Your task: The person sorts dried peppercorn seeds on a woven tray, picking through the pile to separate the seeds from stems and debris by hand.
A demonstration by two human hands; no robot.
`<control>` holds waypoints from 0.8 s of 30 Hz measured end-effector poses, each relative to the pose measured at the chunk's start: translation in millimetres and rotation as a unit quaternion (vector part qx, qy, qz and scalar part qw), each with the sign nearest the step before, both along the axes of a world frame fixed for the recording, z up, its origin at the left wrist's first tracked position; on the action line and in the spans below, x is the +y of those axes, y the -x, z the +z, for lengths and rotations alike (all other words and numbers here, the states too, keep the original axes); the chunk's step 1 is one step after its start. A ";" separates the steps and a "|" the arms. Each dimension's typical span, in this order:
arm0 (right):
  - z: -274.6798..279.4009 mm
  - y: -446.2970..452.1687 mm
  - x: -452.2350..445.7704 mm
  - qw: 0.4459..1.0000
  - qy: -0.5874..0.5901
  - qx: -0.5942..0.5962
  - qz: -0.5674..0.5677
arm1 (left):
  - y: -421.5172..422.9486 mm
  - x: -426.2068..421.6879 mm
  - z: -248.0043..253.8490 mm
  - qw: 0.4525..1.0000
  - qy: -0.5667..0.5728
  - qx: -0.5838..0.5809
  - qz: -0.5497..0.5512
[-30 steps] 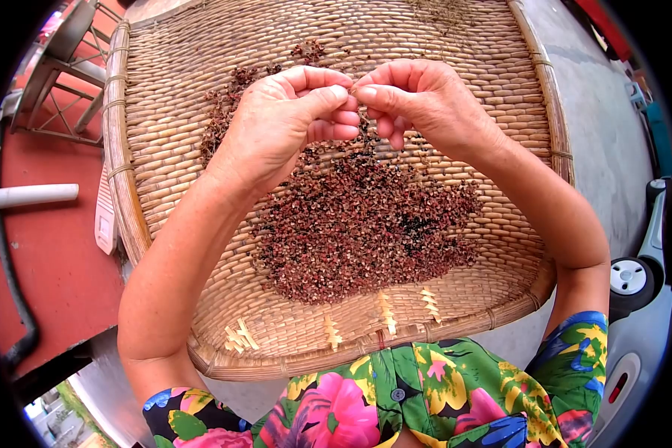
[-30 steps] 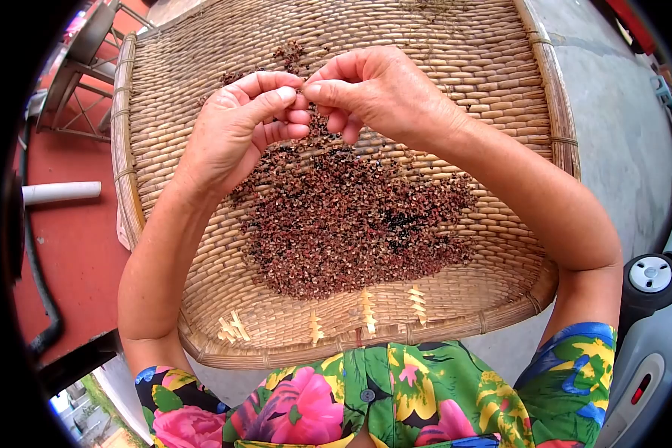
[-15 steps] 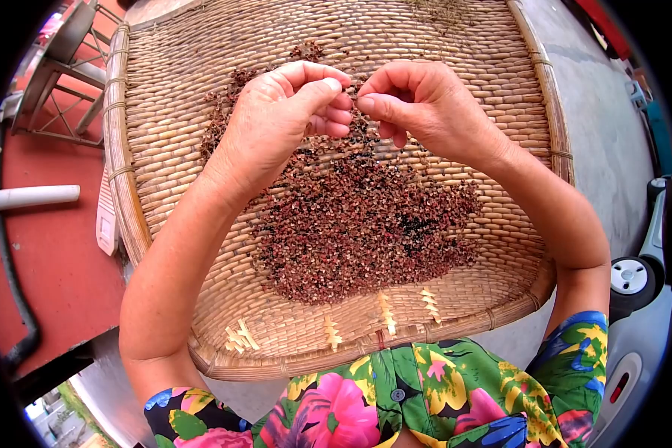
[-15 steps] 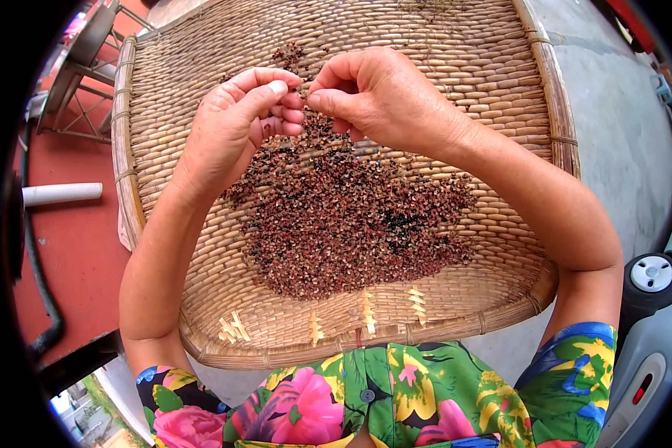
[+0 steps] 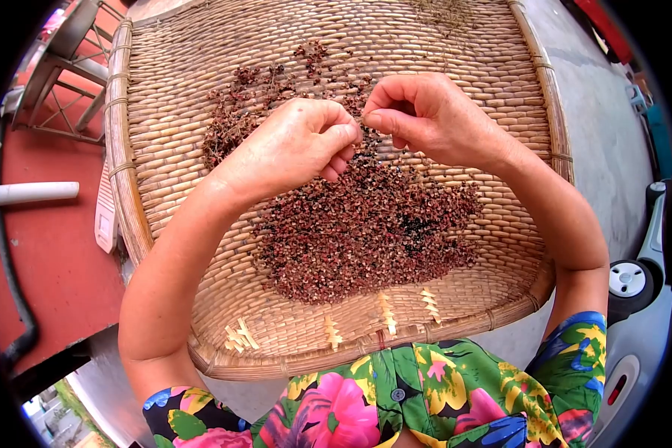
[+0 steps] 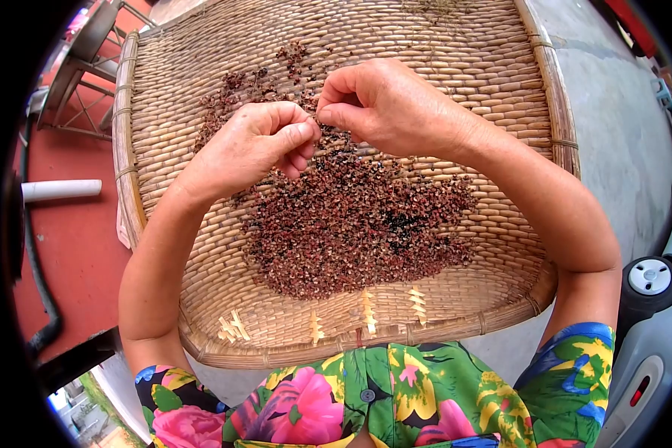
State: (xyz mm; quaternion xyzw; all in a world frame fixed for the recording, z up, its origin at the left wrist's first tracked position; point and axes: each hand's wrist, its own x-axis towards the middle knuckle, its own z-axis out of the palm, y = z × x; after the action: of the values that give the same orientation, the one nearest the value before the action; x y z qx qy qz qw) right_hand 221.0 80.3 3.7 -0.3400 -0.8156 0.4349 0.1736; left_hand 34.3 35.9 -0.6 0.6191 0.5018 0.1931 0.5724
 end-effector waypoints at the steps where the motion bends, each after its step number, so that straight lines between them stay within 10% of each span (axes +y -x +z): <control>1: 6.3 -0.2 0.4 0.999 0.032 0.012 -0.009 | -2.7 -1.8 0.7 0.997 0.032 -0.054 0.039; 7: 2.5 -1.3 8.1 0.980 0.182 0.076 -0.032 | -5.4 0.6 1.3 0.972 0.102 -0.192 0.087; 17: 2.6 1.2 2.5 0.989 0.083 0.102 -0.069 | -4.8 2.4 -1.8 0.930 0.154 -0.306 0.134; 24: 6.3 4.6 -5.1 0.935 0.305 0.170 -0.061 | -4.5 1.9 0.1 0.922 0.163 -0.328 0.126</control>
State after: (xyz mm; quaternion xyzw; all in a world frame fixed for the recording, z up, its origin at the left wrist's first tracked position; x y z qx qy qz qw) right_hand 216.4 75.2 10.0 -0.3462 -0.5799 0.7026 0.2242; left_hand 38.8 37.8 -0.6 0.3514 0.3842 0.3713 0.7688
